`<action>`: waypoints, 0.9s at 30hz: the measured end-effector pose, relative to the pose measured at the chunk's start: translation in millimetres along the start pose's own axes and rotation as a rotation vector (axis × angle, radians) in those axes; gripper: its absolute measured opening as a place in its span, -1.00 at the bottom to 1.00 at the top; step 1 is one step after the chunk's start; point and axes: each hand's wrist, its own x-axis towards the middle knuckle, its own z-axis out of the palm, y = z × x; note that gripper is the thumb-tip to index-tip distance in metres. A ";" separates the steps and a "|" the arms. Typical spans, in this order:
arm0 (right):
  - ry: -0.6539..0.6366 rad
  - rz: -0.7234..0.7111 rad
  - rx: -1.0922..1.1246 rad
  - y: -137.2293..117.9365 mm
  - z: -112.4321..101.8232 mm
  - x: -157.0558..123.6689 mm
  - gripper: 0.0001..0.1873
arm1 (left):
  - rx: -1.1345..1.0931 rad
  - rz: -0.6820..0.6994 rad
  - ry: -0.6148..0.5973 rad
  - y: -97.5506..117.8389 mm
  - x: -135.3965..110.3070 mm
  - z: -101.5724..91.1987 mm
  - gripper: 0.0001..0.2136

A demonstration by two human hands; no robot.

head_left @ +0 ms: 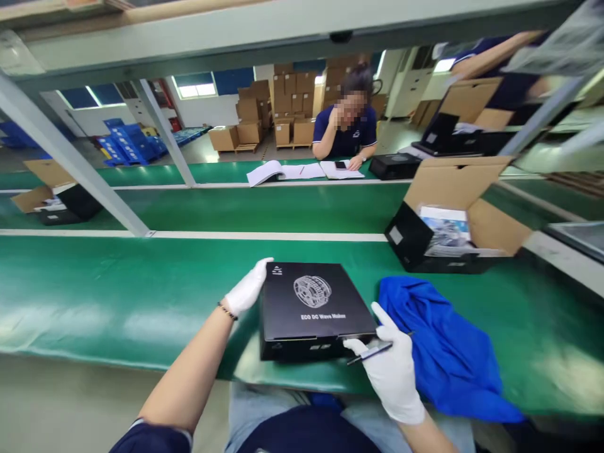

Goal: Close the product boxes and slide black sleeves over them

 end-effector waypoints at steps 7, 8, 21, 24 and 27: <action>-0.142 0.358 0.131 -14.4 25.4 40.7 -0.55 | -0.042 -0.034 0.189 65.0 -26.1 -38.9 -0.25; -0.135 0.337 0.104 -13.3 20.0 44.9 -0.56 | -0.125 -0.030 0.195 68.1 -26.1 -29.8 -0.25; -0.213 0.198 -1.078 50.1 -123.4 33.1 -0.36 | -0.252 0.187 0.321 92.9 16.2 78.6 -0.47; -0.186 0.181 -0.995 42.7 -122.3 18.8 -0.71 | -0.132 0.307 0.410 92.8 6.5 103.8 -0.45; -0.134 0.195 -0.794 15.2 -115.6 3.6 -0.73 | 0.043 0.692 0.209 86.0 -27.3 132.8 -0.32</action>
